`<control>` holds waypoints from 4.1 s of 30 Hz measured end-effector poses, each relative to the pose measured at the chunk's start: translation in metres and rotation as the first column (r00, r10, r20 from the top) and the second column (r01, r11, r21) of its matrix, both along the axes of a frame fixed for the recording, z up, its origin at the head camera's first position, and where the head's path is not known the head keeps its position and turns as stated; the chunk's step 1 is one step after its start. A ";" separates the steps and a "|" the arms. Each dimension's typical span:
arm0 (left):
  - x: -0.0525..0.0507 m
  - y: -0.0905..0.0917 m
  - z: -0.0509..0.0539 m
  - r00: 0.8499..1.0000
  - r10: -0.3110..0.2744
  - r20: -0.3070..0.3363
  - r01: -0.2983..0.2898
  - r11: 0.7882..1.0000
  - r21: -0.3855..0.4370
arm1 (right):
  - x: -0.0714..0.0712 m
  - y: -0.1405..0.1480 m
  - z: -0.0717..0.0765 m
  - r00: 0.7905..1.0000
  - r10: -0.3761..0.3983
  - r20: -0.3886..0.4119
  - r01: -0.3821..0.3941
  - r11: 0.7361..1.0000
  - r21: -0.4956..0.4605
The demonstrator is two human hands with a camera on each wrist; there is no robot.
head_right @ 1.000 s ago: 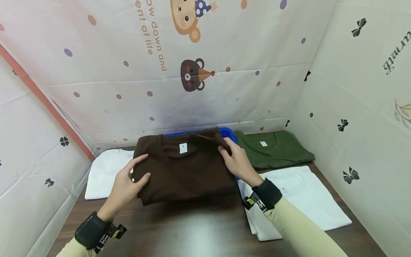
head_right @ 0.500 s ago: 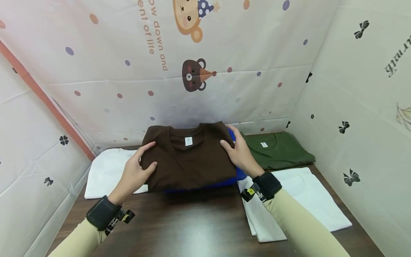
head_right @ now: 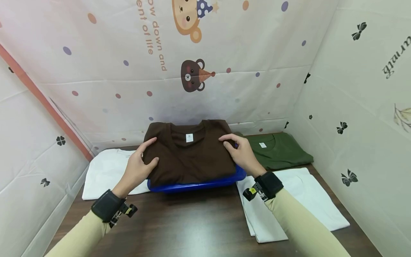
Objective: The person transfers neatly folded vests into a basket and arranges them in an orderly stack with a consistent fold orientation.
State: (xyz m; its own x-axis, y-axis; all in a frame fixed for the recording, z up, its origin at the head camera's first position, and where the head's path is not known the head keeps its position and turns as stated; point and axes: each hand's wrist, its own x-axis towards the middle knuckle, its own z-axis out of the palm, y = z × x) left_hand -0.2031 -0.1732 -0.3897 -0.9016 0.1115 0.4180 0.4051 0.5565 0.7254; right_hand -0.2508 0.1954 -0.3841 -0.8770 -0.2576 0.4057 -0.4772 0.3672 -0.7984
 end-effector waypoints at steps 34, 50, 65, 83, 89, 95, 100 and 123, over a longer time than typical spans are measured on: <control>-0.035 -0.002 -0.015 0.994 0.021 0.103 -0.007 0.991 -0.130 | -0.029 0.008 -0.011 0.976 0.107 0.189 -0.158 0.947 0.280; -0.039 0.007 -0.020 0.992 0.024 0.127 -0.001 0.984 -0.176 | -0.028 0.013 -0.011 0.961 0.098 0.259 -0.179 0.934 0.309; -0.047 0.011 -0.018 0.979 0.014 0.202 0.028 0.978 -0.206 | -0.033 0.014 -0.010 0.941 0.098 0.325 -0.214 0.915 0.343; -0.059 0.014 -0.025 0.971 0.059 0.231 -0.004 0.973 -0.232 | -0.045 0.008 -0.012 0.922 0.069 0.382 -0.236 0.881 0.409; -0.061 0.016 -0.025 0.970 0.057 0.238 0.001 0.972 -0.234 | -0.049 0.005 -0.012 0.925 0.052 0.378 -0.226 0.872 0.433; -0.064 0.017 -0.028 0.969 0.057 0.242 0.005 0.969 -0.248 | -0.056 0.004 -0.016 0.931 0.045 0.362 -0.231 0.843 0.487; -0.067 0.019 -0.029 0.970 0.051 0.239 0.015 0.964 -0.267 | -0.063 0.002 -0.017 0.931 0.049 0.361 -0.246 0.816 0.523; -0.084 0.024 -0.025 0.941 0.046 0.336 0.109 0.897 -0.428 | -0.082 -0.006 -0.012 0.879 0.005 0.477 -0.284 0.809 0.515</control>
State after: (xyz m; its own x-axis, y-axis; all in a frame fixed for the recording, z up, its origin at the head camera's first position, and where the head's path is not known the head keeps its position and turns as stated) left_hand -0.2869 -0.1488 -0.4142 -0.9702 0.2424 0.0004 0.2091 0.8363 0.5069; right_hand -0.3325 0.1896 -0.3963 -0.8533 -0.4510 -0.2618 -0.2178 0.7644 -0.6069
